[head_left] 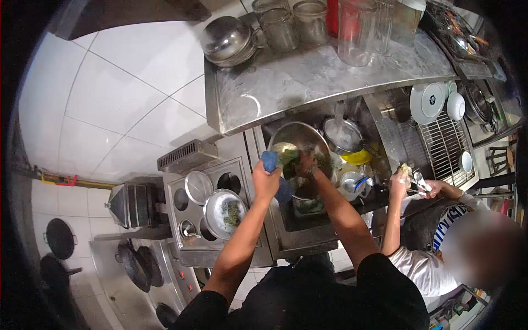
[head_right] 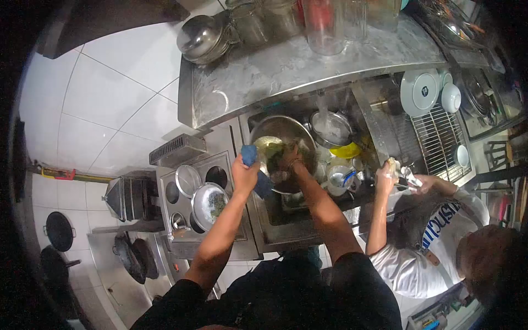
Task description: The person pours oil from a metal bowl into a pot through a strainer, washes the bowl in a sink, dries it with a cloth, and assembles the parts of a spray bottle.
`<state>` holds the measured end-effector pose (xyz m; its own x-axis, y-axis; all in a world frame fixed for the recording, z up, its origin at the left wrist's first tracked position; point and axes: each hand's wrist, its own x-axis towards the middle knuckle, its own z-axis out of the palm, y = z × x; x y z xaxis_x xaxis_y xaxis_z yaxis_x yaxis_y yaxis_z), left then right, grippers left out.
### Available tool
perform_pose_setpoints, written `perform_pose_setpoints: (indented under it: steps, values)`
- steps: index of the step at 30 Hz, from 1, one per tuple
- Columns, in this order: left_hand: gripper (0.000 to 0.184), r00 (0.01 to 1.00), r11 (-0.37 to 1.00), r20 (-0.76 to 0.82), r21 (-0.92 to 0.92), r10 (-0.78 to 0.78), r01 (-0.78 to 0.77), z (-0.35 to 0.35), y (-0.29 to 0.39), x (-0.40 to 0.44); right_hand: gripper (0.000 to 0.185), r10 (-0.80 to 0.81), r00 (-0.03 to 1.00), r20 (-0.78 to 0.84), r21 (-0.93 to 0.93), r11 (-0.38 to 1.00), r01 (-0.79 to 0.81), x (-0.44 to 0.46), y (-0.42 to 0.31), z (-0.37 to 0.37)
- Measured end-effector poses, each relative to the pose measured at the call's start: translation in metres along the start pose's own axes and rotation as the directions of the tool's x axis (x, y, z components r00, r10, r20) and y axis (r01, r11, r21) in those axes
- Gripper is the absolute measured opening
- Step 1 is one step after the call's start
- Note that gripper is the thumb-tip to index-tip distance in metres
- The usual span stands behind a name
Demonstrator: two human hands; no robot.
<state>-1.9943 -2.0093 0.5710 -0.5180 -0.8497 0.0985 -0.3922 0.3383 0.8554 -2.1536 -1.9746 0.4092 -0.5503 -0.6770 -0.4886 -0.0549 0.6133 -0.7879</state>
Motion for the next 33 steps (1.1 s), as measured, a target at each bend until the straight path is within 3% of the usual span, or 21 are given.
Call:
perform_pose_setpoints:
  steps: [3,4,5,6,7,9,10,11,13,15,17,19,20,22,24,25,26,28,30,31,33]
  values:
    - [0.020,0.997,0.998,0.041,-0.036,0.060,-0.059,0.003,0.002,-0.004,0.036,0.419,0.888,-0.188,0.402,0.858,-0.320,0.016,-0.015,0.019]
    - [0.024,0.990,0.993,0.078,-0.024,0.119,-0.118,0.004,-0.001,-0.002,0.034,0.018,0.963,-0.269,0.183,0.983,0.033,0.013,-0.018,0.023]
    - [0.024,0.990,0.993,0.080,-0.021,0.119,-0.118,0.003,0.006,0.001,0.032,-0.393,0.884,-0.255,-0.053,0.918,0.393,0.005,-0.028,0.022]
    - [0.024,0.996,0.995,0.067,0.068,0.062,-0.067,-0.001,0.018,0.005,0.032,-0.561,0.815,-0.146,0.007,0.823,0.568,-0.007,-0.026,0.028]
    - [0.025,0.999,0.988,0.049,0.156,0.004,-0.012,-0.003,0.026,0.009,0.032,-0.560,0.816,-0.146,0.009,0.824,0.567,-0.020,-0.023,0.033]
    - [0.021,0.997,0.984,-0.018,0.163,-0.074,0.076,-0.014,0.023,0.020,0.034,-0.515,0.820,0.251,0.040,0.851,0.523,-0.026,-0.006,0.034]
    - [0.020,0.991,0.991,-0.015,-0.010,-0.133,0.133,-0.023,0.019,0.024,0.034,-0.484,0.789,0.378,0.044,0.861,0.507,-0.026,0.000,0.030]
    - [0.018,0.982,0.966,-0.001,-0.183,-0.188,0.185,-0.031,0.015,0.028,0.035,-0.421,0.803,0.421,-0.286,0.778,0.559,-0.024,0.011,0.016]
    - [0.017,0.978,0.975,0.046,-0.082,-0.205,0.208,-0.034,0.004,0.020,0.036,-0.351,0.829,0.434,-0.578,0.597,0.556,-0.014,0.012,0.004]
    - [0.015,0.989,0.989,0.036,-0.034,-0.143,0.144,-0.023,-0.002,0.007,0.038,-0.305,0.945,0.123,-0.754,0.590,0.288,0.008,-0.001,0.004]
    - [0.016,0.980,0.982,0.056,-0.002,-0.190,0.191,-0.012,0.003,-0.001,0.018,-0.566,0.800,-0.201,-0.359,0.802,0.478,0.019,-0.009,0.029]
    - [0.017,1.000,0.990,-0.009,0.143,-0.017,0.018,-0.007,0.006,0.002,0.019,-0.708,0.675,-0.206,-0.274,0.704,0.655,0.011,-0.014,0.054]
    - [0.022,0.996,0.992,0.008,0.094,-0.086,0.085,-0.010,0.016,0.008,0.023,-0.651,0.758,0.036,-0.018,0.758,0.652,0.000,-0.016,0.063]
    - [0.022,0.992,0.992,-0.027,0.027,-0.125,0.126,-0.023,0.015,0.020,0.026,-0.604,0.741,0.294,0.220,0.797,0.562,-0.020,-0.013,0.055]
    - [0.021,0.979,0.972,-0.030,-0.133,-0.199,0.194,-0.038,0.022,0.023,0.028,-0.638,0.522,0.566,-0.353,0.385,0.853,-0.045,-0.002,0.015]
    - [0.021,0.980,0.972,-0.032,-0.134,-0.197,0.192,-0.039,0.017,0.021,0.028,-0.639,0.521,0.566,-0.354,0.383,0.853,-0.049,-0.009,0.008]
    - [0.018,0.974,0.970,0.033,-0.081,-0.226,0.228,-0.039,0.015,0.018,0.033,-0.544,0.750,0.376,-0.630,0.443,0.638,-0.051,-0.016,0.001]
    - [0.021,0.962,0.967,0.101,0.017,-0.254,0.254,-0.032,0.013,0.004,0.039,-0.434,0.893,0.117,-0.818,0.467,0.334,-0.037,-0.023,0.005]
    - [0.022,0.989,0.993,0.094,0.051,-0.113,0.108,-0.017,0.001,0.000,0.058,-0.514,0.827,-0.227,-0.422,0.817,0.392,0.007,-0.021,0.035]
    - [0.024,0.996,0.996,0.090,0.086,0.028,-0.036,-0.012,-0.004,0.000,0.058,-0.514,0.827,-0.227,-0.421,0.818,0.392,-0.002,-0.034,0.035]
    - [0.019,0.999,0.996,0.044,0.078,0.028,-0.031,-0.013,0.000,0.009,0.060,-0.604,0.775,0.183,-0.091,0.775,0.626,-0.031,-0.047,0.036]
